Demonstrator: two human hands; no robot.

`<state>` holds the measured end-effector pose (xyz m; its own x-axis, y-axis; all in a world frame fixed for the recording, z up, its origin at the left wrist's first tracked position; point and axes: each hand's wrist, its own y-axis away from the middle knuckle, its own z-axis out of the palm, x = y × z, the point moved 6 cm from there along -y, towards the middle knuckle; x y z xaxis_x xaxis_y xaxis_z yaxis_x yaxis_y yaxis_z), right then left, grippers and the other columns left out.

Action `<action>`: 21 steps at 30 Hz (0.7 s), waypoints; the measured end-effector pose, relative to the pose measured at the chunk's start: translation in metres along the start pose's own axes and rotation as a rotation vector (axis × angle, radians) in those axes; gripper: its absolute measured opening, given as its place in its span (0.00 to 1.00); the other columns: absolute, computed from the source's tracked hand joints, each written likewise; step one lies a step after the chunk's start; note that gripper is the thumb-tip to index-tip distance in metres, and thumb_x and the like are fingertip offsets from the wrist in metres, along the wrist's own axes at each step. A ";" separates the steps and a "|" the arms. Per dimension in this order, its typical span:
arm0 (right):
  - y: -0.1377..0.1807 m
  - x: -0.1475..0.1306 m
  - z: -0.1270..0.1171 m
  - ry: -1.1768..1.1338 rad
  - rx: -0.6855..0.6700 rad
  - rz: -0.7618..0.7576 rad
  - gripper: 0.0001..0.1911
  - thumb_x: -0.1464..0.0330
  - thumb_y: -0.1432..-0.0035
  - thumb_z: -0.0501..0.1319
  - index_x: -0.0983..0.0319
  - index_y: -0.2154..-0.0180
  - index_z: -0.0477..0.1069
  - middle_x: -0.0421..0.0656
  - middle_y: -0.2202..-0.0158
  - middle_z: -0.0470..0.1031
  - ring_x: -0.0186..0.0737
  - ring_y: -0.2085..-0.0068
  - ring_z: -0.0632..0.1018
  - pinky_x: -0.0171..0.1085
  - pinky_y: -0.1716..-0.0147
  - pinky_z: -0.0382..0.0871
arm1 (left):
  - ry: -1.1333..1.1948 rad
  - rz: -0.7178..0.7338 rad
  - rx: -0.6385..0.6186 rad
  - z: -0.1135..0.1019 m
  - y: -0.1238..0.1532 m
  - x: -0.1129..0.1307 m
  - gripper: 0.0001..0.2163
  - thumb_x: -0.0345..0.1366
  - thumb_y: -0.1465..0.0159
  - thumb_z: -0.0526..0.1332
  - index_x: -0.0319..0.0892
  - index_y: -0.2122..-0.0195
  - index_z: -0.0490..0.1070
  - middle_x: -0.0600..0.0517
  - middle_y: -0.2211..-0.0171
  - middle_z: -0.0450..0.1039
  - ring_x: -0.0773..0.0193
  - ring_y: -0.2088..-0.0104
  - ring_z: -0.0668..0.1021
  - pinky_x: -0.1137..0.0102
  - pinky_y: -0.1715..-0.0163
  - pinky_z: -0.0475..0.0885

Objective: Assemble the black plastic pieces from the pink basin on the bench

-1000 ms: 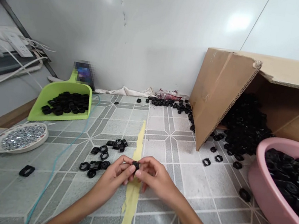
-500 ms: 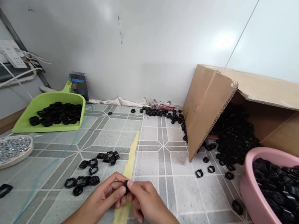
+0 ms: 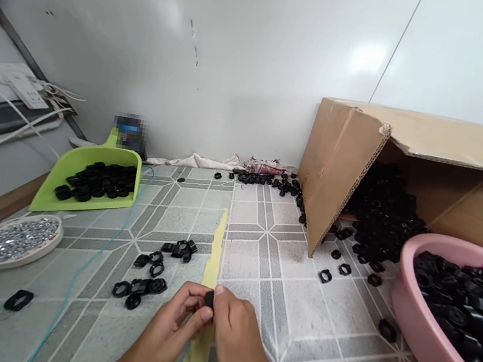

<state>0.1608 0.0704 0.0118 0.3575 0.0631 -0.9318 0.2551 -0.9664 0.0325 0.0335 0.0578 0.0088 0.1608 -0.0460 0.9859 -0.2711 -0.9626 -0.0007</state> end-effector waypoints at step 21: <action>0.058 -0.007 -0.113 0.042 0.615 -0.029 0.21 0.55 0.35 0.61 0.55 0.44 0.68 0.51 0.48 0.74 0.52 0.52 0.77 0.44 0.61 0.75 | -1.254 0.397 0.390 -0.072 -0.026 0.012 0.21 0.43 0.28 0.54 0.41 0.37 0.66 0.40 0.39 0.71 0.43 0.40 0.72 0.47 0.41 0.64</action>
<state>0.2748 0.0417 0.0614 0.3962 0.0888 -0.9138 -0.2956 -0.9300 -0.2185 -0.0262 0.1013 0.0327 0.9348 -0.3413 0.0979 -0.2513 -0.8308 -0.4967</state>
